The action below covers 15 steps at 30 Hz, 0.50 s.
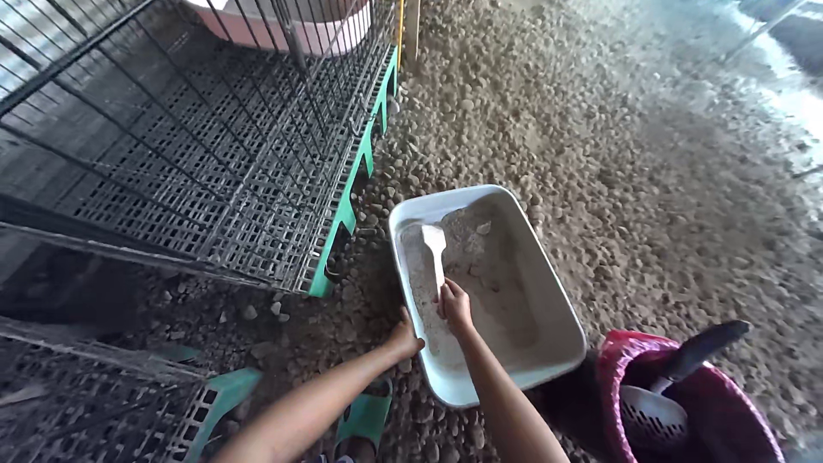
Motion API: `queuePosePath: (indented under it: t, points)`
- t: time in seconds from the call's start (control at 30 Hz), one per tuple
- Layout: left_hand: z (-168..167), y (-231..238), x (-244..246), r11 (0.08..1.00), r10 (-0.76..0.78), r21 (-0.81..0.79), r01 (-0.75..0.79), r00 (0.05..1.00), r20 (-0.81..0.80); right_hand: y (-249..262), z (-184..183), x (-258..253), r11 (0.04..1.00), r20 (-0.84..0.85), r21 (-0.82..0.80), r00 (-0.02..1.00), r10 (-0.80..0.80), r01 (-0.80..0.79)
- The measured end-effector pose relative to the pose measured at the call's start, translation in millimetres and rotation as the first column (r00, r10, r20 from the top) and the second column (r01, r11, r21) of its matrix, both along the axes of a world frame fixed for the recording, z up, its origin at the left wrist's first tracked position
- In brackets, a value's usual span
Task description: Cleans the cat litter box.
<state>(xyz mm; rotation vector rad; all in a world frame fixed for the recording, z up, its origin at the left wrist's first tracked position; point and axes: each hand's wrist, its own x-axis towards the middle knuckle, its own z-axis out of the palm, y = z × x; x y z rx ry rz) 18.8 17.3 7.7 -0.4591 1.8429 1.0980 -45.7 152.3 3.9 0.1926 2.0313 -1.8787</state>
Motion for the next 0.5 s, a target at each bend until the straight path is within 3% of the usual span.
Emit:
queuePosePath:
  t: [0.03,0.1,0.2,0.23,0.3,0.37,0.43,0.5]
  points:
    - [-1,0,0,1.000,-0.003,-0.002,0.003,1.000,-0.004,-5,-4,-12,0.996,0.164,0.065,0.984,-0.070,0.060]
    - [0,0,0,1.000,0.007,0.005,-0.007,1.000,-0.016,-13,4,-32,0.991,0.311,0.083,0.942,-0.129,0.109]
    - [5,-1,1,1.000,-0.005,0.002,0.005,1.000,-0.011,-25,7,-46,0.979,0.325,-0.003,0.926,-0.192,0.204]
    - [6,-1,1,1.000,-0.002,0.000,0.002,1.000,-0.016,-28,7,-49,0.985,0.304,0.041,0.937,-0.172,0.167]
    - [7,-1,-1,1.000,0.007,-0.008,-0.007,1.000,-0.016,-31,10,-54,0.947,0.243,0.319,0.969,-0.041,-0.040]
    - [7,-2,-1,1.000,-0.005,-0.018,0.005,1.000,-0.014,-32,23,-56,0.782,0.283,0.580,0.957,0.070,-0.229]
    - [2,-1,0,1.000,-0.005,-0.015,0.005,1.000,-0.017,-25,25,-56,0.695,0.272,0.681,0.961,0.051,-0.230]
    - [-1,0,0,1.000,-0.005,-0.007,0.005,1.000,-0.014,-19,21,-61,0.682,0.243,0.709,0.970,0.002,-0.179]
